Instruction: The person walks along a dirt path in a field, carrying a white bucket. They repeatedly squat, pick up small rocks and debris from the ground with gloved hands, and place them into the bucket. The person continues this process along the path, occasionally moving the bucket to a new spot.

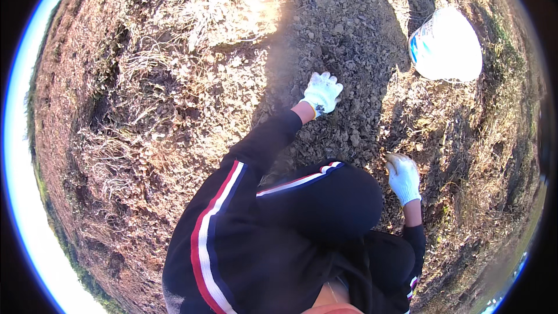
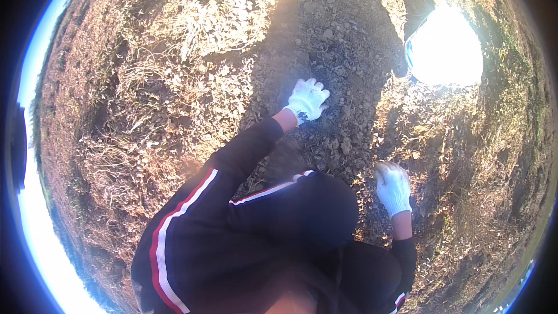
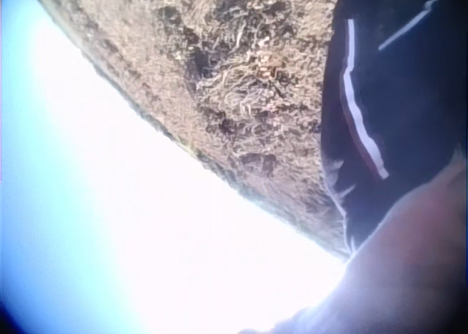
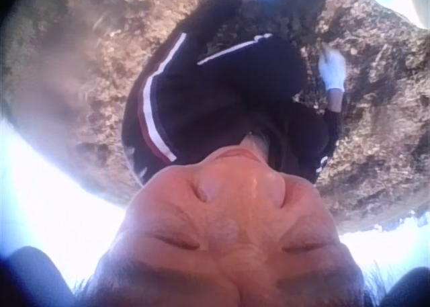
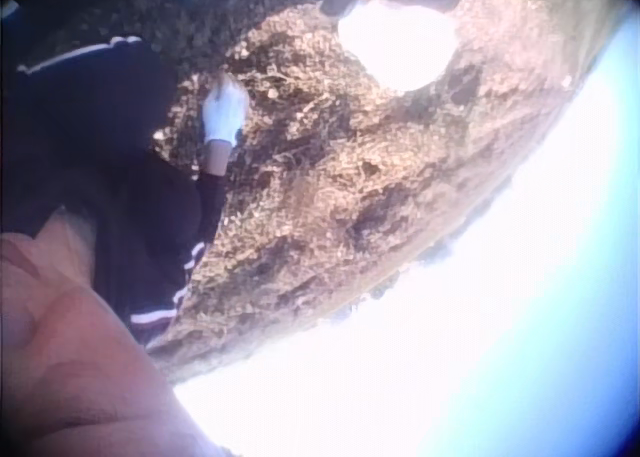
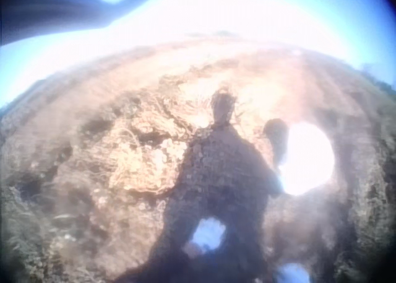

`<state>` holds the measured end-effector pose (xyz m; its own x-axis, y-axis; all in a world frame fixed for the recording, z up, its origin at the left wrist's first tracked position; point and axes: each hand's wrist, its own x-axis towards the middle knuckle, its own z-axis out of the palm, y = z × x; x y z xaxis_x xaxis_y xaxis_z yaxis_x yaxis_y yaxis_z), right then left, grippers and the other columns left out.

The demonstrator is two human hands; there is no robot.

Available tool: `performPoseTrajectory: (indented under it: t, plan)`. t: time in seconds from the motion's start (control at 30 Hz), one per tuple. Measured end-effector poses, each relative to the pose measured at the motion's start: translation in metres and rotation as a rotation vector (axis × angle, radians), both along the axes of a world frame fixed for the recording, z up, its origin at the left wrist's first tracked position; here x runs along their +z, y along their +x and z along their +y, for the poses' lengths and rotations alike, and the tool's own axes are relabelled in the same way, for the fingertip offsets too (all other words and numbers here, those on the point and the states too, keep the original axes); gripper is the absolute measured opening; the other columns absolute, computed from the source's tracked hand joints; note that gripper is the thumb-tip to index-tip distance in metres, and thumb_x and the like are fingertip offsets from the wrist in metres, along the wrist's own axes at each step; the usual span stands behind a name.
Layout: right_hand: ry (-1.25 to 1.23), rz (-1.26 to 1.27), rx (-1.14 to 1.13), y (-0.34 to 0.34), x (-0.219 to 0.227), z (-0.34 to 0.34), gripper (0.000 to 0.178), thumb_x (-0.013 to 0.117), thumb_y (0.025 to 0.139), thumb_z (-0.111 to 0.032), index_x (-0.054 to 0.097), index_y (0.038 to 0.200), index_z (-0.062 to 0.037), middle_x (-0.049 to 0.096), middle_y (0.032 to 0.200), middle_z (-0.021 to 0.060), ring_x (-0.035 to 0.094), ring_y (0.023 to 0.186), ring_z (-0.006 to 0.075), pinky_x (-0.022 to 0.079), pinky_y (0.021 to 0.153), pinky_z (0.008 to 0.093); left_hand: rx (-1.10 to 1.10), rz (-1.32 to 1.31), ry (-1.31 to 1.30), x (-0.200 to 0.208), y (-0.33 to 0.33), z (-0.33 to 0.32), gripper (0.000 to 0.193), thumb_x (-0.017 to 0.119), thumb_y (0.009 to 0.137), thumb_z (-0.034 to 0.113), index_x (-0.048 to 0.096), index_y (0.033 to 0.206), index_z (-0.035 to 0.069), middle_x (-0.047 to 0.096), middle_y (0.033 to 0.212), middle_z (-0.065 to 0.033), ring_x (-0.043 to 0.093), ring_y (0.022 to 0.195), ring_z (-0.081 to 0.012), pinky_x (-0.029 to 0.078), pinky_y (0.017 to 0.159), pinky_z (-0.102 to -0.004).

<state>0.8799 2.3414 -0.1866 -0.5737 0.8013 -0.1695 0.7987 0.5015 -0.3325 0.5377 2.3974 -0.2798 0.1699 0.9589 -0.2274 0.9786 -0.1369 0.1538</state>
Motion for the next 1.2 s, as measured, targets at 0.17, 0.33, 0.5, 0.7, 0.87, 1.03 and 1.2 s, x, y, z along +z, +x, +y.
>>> performPoseTrajectory:
  t: [0.17, 0.33, 0.5, 0.7, 0.87, 1.03, 1.2]
  plan:
    - [0.0, -0.1, 0.156, -0.022, 0.011, 0.018, 0.016, 0.065, 0.092, -0.018, 0.073, 0.104, -0.0095, 0.074, 0.107, 0.0113, 0.067, 0.107, 0.0307, 0.051, 0.097, 0.0448, 0.061, -0.152, 0.039, -0.018, -0.013, -0.044, 0.028, 0.063, 0.095, 0.031, 0.065, 0.12, 0.017, 0.063, 0.108, -0.0116, 0.067, 0.1, -0.0318, 0.055, 0.079, -0.0469]
    - [0.004, -0.201, 0.217, -0.03, 0.015, 0.025, 0.016, 0.064, 0.093, -0.021, 0.071, 0.101, -0.0086, 0.074, 0.107, 0.0099, 0.067, 0.108, 0.0305, 0.051, 0.098, 0.0446, 0.107, -0.067, 0.102, -0.009, -0.037, -0.088, 0.049, 0.065, 0.084, 0.017, 0.059, 0.133, 0.019, 0.059, 0.125, -0.01, 0.06, 0.115, -0.0292, 0.05, 0.092, -0.0455]
    - [-0.02, -0.206, 0.193, -0.031, 0.014, 0.02, 0.017, 0.064, 0.094, -0.022, 0.071, 0.103, -0.0092, 0.074, 0.11, 0.0098, 0.065, 0.113, 0.031, 0.048, 0.103, 0.0461, 0.48, 0.126, 0.376, 0.029, -0.067, -0.115, 0.056, 0.073, 0.079, 0.022, 0.058, 0.132, 0.015, 0.046, 0.148, -0.0144, 0.039, 0.138, -0.0362, 0.031, 0.114, -0.0534]
    - [-0.074, -0.168, 0.272, -0.059, -0.003, 0.002, 0.02, 0.064, 0.095, -0.021, 0.071, 0.109, -0.0093, 0.073, 0.116, 0.0109, 0.064, 0.118, 0.031, 0.046, 0.105, 0.0462, 0.373, -0.287, 0.267, 0.002, -0.051, -0.131, 0.052, 0.071, 0.085, 0.033, 0.059, 0.132, 0.014, 0.055, 0.132, -0.016, 0.051, 0.124, -0.0407, 0.044, 0.104, -0.0518]
    - [-0.027, -0.117, 0.31, -0.061, -0.002, -0.014, 0.02, 0.065, 0.093, -0.019, 0.071, 0.109, -0.0083, 0.072, 0.115, 0.0106, 0.064, 0.117, 0.0317, 0.046, 0.105, 0.0469, 0.188, -0.202, 0.212, -0.022, -0.036, -0.188, 0.034, 0.068, 0.085, 0.027, 0.063, 0.116, 0.017, 0.059, 0.115, -0.0139, 0.058, 0.109, -0.0363, 0.048, 0.088, -0.0477]
    - [-0.025, -0.164, 0.247, -0.045, -0.006, -0.019, 0.023, 0.068, 0.091, -0.023, 0.073, 0.109, -0.0108, 0.073, 0.117, 0.0088, 0.063, 0.119, 0.0322, 0.047, 0.105, 0.046, 0.258, -0.061, -0.056, -0.006, -0.058, -0.223, 0.038, 0.069, 0.078, 0.018, 0.063, 0.116, 0.016, 0.061, 0.108, -0.0109, 0.06, 0.105, -0.0311, 0.046, 0.085, -0.0461]
    - [-0.047, -0.138, 0.215, -0.042, -0.008, -0.017, 0.023, 0.067, 0.092, -0.024, 0.072, 0.11, -0.0101, 0.072, 0.118, 0.0105, 0.063, 0.119, 0.0337, 0.047, 0.105, 0.0465, 0.305, -0.119, 0.236, 0.009, -0.063, -0.19, 0.049, 0.076, 0.081, 0.032, 0.061, 0.123, 0.014, 0.058, 0.119, -0.0131, 0.055, 0.114, -0.0315, 0.045, 0.093, -0.0463]
